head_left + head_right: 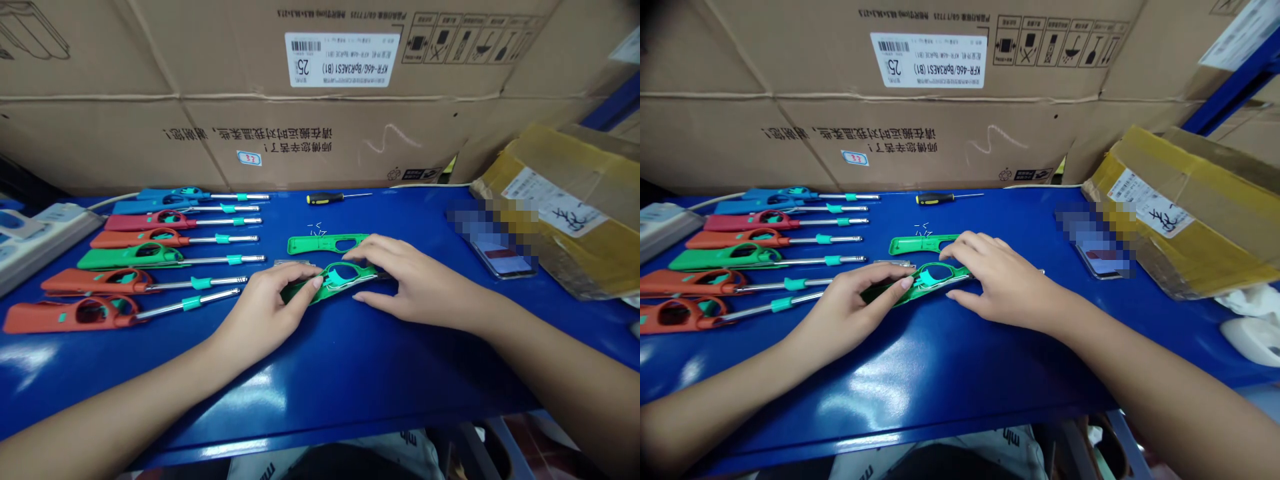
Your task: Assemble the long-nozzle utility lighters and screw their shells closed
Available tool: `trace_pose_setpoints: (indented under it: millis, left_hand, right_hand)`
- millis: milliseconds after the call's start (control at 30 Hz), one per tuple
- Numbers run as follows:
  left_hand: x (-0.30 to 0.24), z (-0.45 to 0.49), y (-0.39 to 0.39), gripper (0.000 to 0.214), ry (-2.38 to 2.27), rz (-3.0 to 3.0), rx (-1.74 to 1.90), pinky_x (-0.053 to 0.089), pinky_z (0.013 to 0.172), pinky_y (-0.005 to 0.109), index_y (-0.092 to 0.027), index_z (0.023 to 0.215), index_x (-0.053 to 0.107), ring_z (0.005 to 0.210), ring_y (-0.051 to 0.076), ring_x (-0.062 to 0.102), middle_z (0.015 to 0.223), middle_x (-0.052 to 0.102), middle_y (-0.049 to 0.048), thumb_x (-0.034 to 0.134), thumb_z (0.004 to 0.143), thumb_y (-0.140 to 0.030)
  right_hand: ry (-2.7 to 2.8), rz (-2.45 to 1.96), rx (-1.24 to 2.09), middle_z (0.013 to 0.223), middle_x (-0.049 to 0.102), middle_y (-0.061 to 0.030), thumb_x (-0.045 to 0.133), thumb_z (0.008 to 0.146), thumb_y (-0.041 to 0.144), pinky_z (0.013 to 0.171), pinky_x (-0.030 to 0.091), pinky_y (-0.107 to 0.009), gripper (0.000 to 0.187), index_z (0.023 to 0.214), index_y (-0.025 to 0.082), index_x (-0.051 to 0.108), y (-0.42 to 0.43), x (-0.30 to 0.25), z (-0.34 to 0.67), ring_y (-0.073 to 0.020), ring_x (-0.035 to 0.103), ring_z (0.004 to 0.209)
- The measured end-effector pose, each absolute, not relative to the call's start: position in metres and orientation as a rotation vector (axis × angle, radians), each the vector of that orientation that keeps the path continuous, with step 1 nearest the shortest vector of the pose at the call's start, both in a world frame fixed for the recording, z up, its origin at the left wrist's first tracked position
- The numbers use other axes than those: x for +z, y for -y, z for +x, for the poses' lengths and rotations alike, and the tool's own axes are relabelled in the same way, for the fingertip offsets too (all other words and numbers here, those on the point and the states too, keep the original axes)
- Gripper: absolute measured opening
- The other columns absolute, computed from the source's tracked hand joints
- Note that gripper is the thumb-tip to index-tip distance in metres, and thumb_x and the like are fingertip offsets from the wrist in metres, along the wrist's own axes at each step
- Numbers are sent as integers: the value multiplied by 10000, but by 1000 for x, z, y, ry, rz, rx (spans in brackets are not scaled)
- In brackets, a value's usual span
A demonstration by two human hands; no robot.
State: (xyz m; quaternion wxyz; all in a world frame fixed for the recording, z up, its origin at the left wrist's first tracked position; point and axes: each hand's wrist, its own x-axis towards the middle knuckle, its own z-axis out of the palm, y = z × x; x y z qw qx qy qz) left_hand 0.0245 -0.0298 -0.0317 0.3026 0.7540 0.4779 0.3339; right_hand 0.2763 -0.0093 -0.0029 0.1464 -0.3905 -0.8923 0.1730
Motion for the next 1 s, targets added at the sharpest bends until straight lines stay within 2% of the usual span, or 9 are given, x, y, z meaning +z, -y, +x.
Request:
trace_pose_setpoints:
  millis: [167,300,533,700,833,1000]
  left_hand:
    - [-32,25,29,211,-1265,2037,889,561,978,393,-227,1058,755,1082,230,706,1141,769,43,629,955,-361]
    - [-31,24,29,226,-1275,2106,856,567,977,400,-215,1074,756,1077,236,714,1136,773,50,614,963,-352]
    - [-32,23,28,237,-1236,2242,767,576,929,362,-196,1101,748,1023,221,726,1098,778,53,583,984,-322]
    - [-31,23,27,237,-1231,2252,737,570,932,363,-186,1090,754,1023,223,722,1089,779,58,583,983,-312]
    - [-29,23,27,250,-1229,2270,740,560,957,389,-190,1108,750,1045,232,706,1101,765,72,573,986,-317]
    - [-31,21,26,288,-1208,2288,729,556,949,408,-196,1166,733,1033,226,669,1086,692,89,535,1004,-330]
  right_hand:
    - [2556,-1085,373,1157,623,-91,648,928,319,922,450,-416,147,1029,228,595,7,0,275,-258,570,1089]
    - [2599,-1005,334,1072,665,-61,619,961,314,902,416,-395,98,931,225,645,4,-3,277,-221,603,1012]
    - [2682,-948,334,984,692,-51,568,994,280,864,387,-364,144,900,199,642,0,-9,276,-201,618,956]
    - [2734,-899,279,994,697,-55,548,1004,284,903,377,-384,140,932,202,637,-2,-4,280,-216,612,985]
    - [2755,-936,415,1093,690,-61,658,930,381,924,391,-404,170,1008,231,638,-4,2,290,-241,602,1060]
    - [2757,-1046,566,1031,688,-58,613,940,321,849,439,-366,101,963,226,636,-11,3,302,-224,621,986]
